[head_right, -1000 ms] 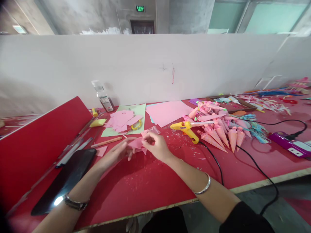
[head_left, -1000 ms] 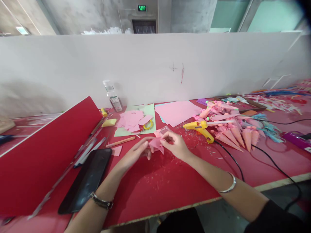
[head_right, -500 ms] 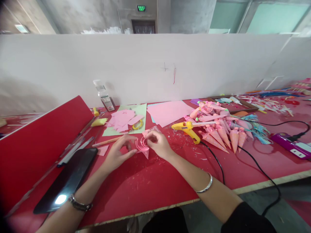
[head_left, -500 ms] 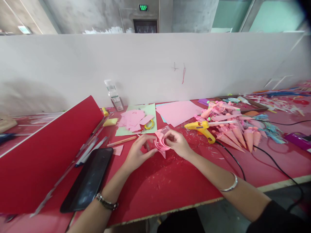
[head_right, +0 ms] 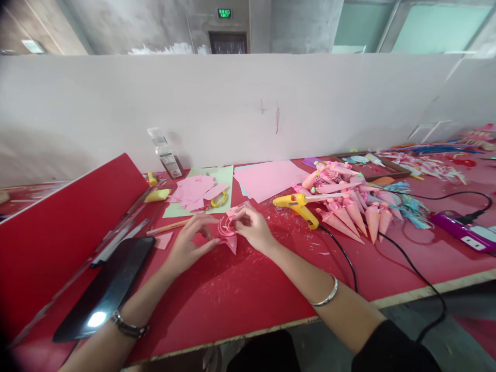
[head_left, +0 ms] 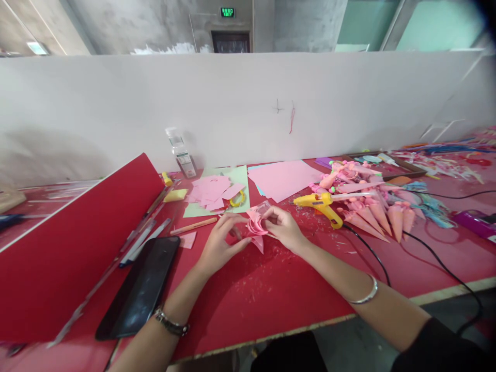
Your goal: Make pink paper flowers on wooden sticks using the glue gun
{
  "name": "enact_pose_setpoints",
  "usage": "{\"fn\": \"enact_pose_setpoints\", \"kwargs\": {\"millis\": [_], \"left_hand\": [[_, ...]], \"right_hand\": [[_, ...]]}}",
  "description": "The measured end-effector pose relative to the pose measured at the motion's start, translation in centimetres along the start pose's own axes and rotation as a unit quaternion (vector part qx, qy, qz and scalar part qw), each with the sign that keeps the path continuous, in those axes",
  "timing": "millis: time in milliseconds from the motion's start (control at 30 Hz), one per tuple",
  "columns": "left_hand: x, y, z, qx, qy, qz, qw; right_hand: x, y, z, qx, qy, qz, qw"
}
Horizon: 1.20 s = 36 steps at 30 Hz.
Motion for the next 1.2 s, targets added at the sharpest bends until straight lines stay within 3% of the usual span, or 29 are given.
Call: {"fn": "enact_pose_setpoints", "kwargs": {"millis": [400, 567, 867, 1133, 1200], "left_hand": [[-0.3, -0.5, 0.2, 0.091, -0.044, -0.041, 0.994], [-0.7, -0.9, 0.6, 0.166, -0.102, -0.070, 0.978], [-0.7, -0.8, 2.2, 0.335, -0.238, 0.025, 0.911], [-0.9, 0.0, 1.2, 0.322, -0.290, 0.055, 0.900], [-0.8, 0.4, 1.1, 0.325, -0.297, 0.064, 0.896]], "right_hand": [[0.0, 0.1, 0.1, -0.025, 0.019, 0.001, 0.999], [-0.2, 0.0, 0.1, -0.045, 0.043, -0.003, 0.998], [-1.1, -0.2, -1.1, -0.181, 0.162, 0.011, 0.970], [-0.4, 0.6, -3.5, -0.232, 0.204, 0.020, 0.951], [-0.7, 1.4, -5.0, -0.286, 0.193, -0.013, 0.938]]}}
Point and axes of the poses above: each hand's wrist, its own x-axis towards the middle knuckle, its own y-axis out of the back of the hand, z = x × y, the point moved 4 cm from there along x, towards the middle knuckle, and after that the axes turned 13 degrees about z, right-handed, at the moved point
